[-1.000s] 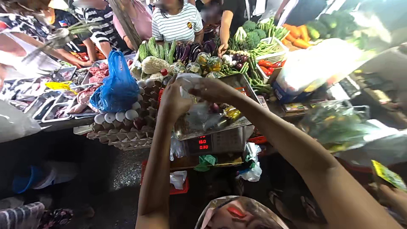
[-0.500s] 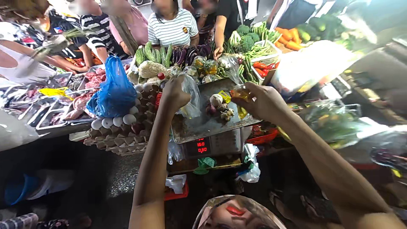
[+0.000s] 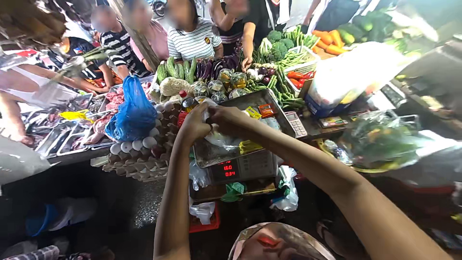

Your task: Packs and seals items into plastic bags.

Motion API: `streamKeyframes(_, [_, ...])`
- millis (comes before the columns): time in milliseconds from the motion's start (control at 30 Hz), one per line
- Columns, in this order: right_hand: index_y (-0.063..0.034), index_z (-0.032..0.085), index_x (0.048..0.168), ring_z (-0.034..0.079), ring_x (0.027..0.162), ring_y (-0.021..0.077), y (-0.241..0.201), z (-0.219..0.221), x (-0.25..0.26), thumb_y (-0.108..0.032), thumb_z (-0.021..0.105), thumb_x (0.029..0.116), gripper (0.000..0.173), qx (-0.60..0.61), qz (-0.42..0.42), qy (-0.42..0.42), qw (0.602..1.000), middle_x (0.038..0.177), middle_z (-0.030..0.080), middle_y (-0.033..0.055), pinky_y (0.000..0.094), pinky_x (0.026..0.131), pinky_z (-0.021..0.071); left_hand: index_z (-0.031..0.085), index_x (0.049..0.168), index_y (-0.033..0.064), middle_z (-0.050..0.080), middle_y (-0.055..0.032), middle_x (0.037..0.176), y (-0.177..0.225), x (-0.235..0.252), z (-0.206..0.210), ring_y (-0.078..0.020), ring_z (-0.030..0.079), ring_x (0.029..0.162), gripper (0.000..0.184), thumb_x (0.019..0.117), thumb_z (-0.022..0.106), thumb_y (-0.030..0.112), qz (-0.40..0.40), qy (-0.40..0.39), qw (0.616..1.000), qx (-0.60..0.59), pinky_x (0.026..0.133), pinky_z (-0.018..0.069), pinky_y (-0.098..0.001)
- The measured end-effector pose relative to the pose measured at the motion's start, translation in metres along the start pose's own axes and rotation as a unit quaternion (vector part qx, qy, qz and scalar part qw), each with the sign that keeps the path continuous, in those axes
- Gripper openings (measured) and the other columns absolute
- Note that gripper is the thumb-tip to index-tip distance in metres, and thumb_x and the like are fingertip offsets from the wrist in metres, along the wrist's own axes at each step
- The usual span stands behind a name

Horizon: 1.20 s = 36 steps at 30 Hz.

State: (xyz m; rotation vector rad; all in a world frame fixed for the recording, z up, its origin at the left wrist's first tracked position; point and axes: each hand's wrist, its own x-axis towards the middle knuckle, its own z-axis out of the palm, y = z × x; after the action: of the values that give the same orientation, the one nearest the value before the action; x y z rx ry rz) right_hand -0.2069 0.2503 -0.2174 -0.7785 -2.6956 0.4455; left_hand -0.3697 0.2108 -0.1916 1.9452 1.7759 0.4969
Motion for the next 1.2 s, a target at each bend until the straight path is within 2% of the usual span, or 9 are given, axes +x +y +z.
streamKeyframes(200, [-0.0078, 0.077, 0.105, 0.067, 0.104, 0.0275, 0.034, -0.022, 0.012, -0.011, 0.07, 0.0942, 0.013, 0.084, -0.099, 0.146, 0.981, 0.113, 0.069, 0.0133, 0.0502, 0.089, 0.0569, 0.04, 0.156, 0.0053, 0.043, -0.0199, 0.157, -0.013, -0.016, -0.001, -0.0409, 0.048, 0.139, 0.091, 0.0743, 0.078, -0.01, -0.012, 0.055, 0.995, 0.078, 0.109, 0.0412, -0.0642])
streamKeyframes(300, [0.0024, 0.065, 0.118, 0.069, 0.096, 0.0161, 0.058, -0.04, -0.016, -0.014, 0.06, 0.1023, 0.023, 0.251, 0.028, 0.276, 0.927, 0.108, 0.07, 0.0117, 0.036, 0.085, 0.0594, 0.033, 0.16, 0.0091, 0.041, -0.0217, 0.157, -0.029, -0.011, 0.003, -0.0407, 0.047, 0.139, 0.094, 0.0789, 0.078, -0.004, -0.045, 0.035, 0.997, 0.058, 0.111, 0.0404, -0.062])
streamKeyframes(467, [0.0026, 0.06, 0.127, 0.063, 0.113, 0.0481, 0.088, -0.028, -0.066, -0.038, 0.067, 0.0992, 0.049, 0.032, 0.339, 0.077, 0.937, 0.123, 0.062, 0.0297, 0.0685, 0.091, 0.05, 0.044, 0.153, 0.0034, 0.055, -0.0291, 0.14, -0.021, -0.003, -0.006, -0.0473, 0.055, 0.128, 0.078, 0.083, 0.079, 0.006, -0.116, 0.045, 0.991, 0.056, 0.104, 0.044, -0.067])
streamKeyframes(567, [-0.0063, 0.068, 0.123, 0.06, 0.117, 0.0449, 0.046, 0.002, -0.095, -0.044, 0.077, 0.0884, 0.052, -0.058, 0.184, 0.102, 0.976, 0.122, 0.063, 0.0234, 0.0644, 0.093, 0.0503, 0.045, 0.151, 0.0023, 0.052, -0.0312, 0.142, -0.002, -0.001, -0.016, -0.0492, 0.052, 0.13, 0.076, 0.0821, 0.078, 0.006, -0.121, 0.119, 0.983, 0.062, 0.104, 0.0428, -0.0682])
streamKeyframes(700, [-0.0041, 0.069, 0.116, 0.061, 0.119, 0.0353, 0.025, 0.033, -0.108, -0.034, 0.063, 0.1014, 0.034, -0.068, 0.055, -0.085, 0.993, 0.115, 0.067, 0.0166, 0.0549, 0.105, 0.0446, 0.042, 0.155, 0.0058, 0.039, -0.0195, 0.16, 0.023, 0.01, 0.003, -0.0496, 0.064, 0.111, 0.08, 0.0808, 0.068, -0.008, -0.057, 0.205, 0.955, 0.205, 0.082, 0.0531, -0.0686])
streamKeyframes(800, [-0.0084, 0.072, 0.113, 0.065, 0.114, 0.0306, 0.043, 0.023, -0.113, -0.023, 0.068, 0.0973, 0.022, -0.015, -0.008, 0.018, 1.0, 0.111, 0.071, 0.0112, 0.0529, 0.1, 0.0495, 0.058, 0.146, 0.0151, 0.046, -0.0087, 0.158, 0.012, 0.015, 0.021, -0.045, 0.068, 0.109, 0.069, 0.0834, 0.063, -0.013, 0.029, 0.136, 0.959, 0.246, 0.08, 0.0533, -0.0681])
streamKeyframes(967, [-0.0004, 0.062, 0.124, 0.068, 0.087, 0.0154, 0.029, -0.026, -0.073, -0.023, 0.061, 0.1032, 0.031, 0.24, 0.038, 0.284, 0.928, 0.106, 0.069, 0.0098, 0.0353, 0.079, 0.0591, 0.049, 0.149, 0.0013, 0.043, -0.0229, 0.156, 0.017, 0.013, 0.024, -0.0402, 0.049, 0.137, 0.077, 0.077, 0.077, -0.002, 0.081, 0.049, 0.995, 0.044, 0.109, 0.0427, -0.0618])
streamKeyframes(1100, [0.0029, 0.06, 0.125, 0.071, 0.082, 0.0169, 0.019, -0.031, -0.026, -0.022, 0.058, 0.1052, 0.032, 0.287, 0.045, 0.198, 0.936, 0.106, 0.07, 0.0141, 0.036, 0.077, 0.0606, 0.038, 0.156, 0.0104, 0.06, -0.0197, 0.132, 0.058, -0.011, -0.008, -0.0241, 0.071, 0.093, 0.087, 0.079, 0.076, -0.003, 0.04, 0.068, 0.988, -0.13, 0.078, 0.0621, -0.0435])
streamKeyframes(1200, [0.0005, 0.06, 0.127, 0.069, 0.097, 0.0249, 0.004, -0.047, -0.021, -0.036, 0.048, 0.1095, 0.042, 0.179, 0.052, 0.109, 0.976, 0.106, 0.07, 0.0156, 0.0456, 0.089, 0.0548, 0.045, 0.15, 0.0097, 0.063, -0.0136, 0.128, 0.067, -0.023, -0.037, -0.0167, 0.072, 0.091, 0.072, 0.0846, 0.068, -0.009, 0.036, 0.11, 0.962, -0.248, 0.075, 0.0637, -0.035])
